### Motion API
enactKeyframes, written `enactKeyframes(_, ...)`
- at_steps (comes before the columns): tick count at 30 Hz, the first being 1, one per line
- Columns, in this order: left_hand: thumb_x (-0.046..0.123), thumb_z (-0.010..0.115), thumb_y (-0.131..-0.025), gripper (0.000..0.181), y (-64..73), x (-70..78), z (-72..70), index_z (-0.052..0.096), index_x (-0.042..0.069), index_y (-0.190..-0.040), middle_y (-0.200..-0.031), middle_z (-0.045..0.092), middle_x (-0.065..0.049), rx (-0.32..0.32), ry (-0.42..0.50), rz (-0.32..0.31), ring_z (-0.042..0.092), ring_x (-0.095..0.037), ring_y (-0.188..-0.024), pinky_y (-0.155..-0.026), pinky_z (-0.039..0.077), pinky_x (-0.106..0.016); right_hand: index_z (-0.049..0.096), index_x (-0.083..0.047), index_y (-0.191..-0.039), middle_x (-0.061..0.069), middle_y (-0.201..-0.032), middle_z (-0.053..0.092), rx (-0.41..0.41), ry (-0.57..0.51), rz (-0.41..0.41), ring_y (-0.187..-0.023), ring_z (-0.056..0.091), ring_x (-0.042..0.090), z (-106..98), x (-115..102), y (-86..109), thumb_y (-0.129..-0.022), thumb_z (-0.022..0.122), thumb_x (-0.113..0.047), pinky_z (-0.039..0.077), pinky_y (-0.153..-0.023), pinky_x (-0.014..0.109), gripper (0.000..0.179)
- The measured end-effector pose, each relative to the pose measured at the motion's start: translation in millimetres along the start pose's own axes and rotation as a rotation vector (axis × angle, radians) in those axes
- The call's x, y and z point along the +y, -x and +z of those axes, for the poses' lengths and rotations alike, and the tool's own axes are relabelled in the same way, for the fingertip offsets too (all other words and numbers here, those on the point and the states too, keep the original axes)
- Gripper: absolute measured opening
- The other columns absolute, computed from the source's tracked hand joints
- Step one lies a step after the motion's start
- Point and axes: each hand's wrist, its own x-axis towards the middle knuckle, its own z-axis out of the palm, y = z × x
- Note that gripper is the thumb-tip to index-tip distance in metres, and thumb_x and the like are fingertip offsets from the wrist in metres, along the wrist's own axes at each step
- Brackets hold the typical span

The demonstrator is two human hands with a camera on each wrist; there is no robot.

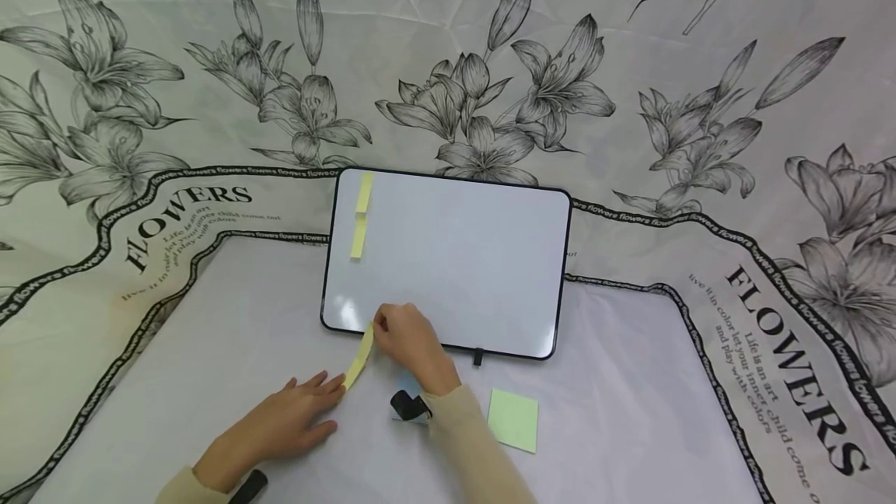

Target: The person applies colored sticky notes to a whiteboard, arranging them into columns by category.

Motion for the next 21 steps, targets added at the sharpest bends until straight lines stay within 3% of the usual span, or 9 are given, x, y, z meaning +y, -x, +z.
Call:
enactKeyframes(4, 0.029, 0.072, -0.095, 0.047, -1.0, 0.0, -0.4, 0.067, 0.005, -0.135, -0.150, 0.058, -0.009, 0.004, 0.007, 0.000, 0.052, -0.040, -0.140, -0.102, 0.041, -0.077, 0.075, -0.004, -0.094, 0.005, -0.083, 0.076, 0.058, 0.030, -0.065, -0.059, 0.059, 0.004, -22, -7, -15.6, -0.098, 0.064, -0.009, 0.049, -0.054, 0.019, 0.012)
enactKeyframes(9, 0.027, 0.072, -0.095, 0.046, -1.8, -1.1, 0.2, 0.067, 0.004, -0.135, -0.150, 0.058, -0.011, 0.000, 0.020, 0.000, 0.051, -0.042, -0.141, -0.101, 0.039, -0.079, 0.074, -0.005, -0.098, 0.007, -0.092, 0.078, 0.073, 0.048, -0.127, -0.078, 0.072, 0.013, -43, -18, -38.4, -0.098, 0.065, -0.008, 0.056, -0.064, 0.023, 0.010)
enactKeyframes(13, 0.024, 0.072, -0.095, 0.045, -1.4, -2.1, -0.9, 0.066, 0.003, -0.135, -0.150, 0.057, -0.013, -0.002, 0.035, -0.006, 0.050, -0.043, -0.141, -0.102, 0.038, -0.080, 0.074, -0.005, -0.103, 0.007, -0.097, 0.079, 0.051, 0.073, -0.129, -0.085, 0.074, 0.015, -48, -28, -54.6, -0.100, 0.065, -0.008, 0.057, -0.068, 0.024, 0.011)
enactKeyframes(21, 0.020, 0.071, -0.096, 0.044, -2.6, -2.3, -1.3, 0.066, 0.001, -0.136, -0.150, 0.057, -0.014, -0.004, 0.069, 0.002, 0.050, -0.043, -0.141, -0.102, 0.036, -0.081, 0.075, -0.003, -0.104, 0.008, -0.095, 0.078, 0.094, 0.140, -0.135, -0.074, 0.068, 0.014, -47, -32, -75.5, -0.099, 0.064, -0.005, 0.056, -0.066, 0.027, 0.012)
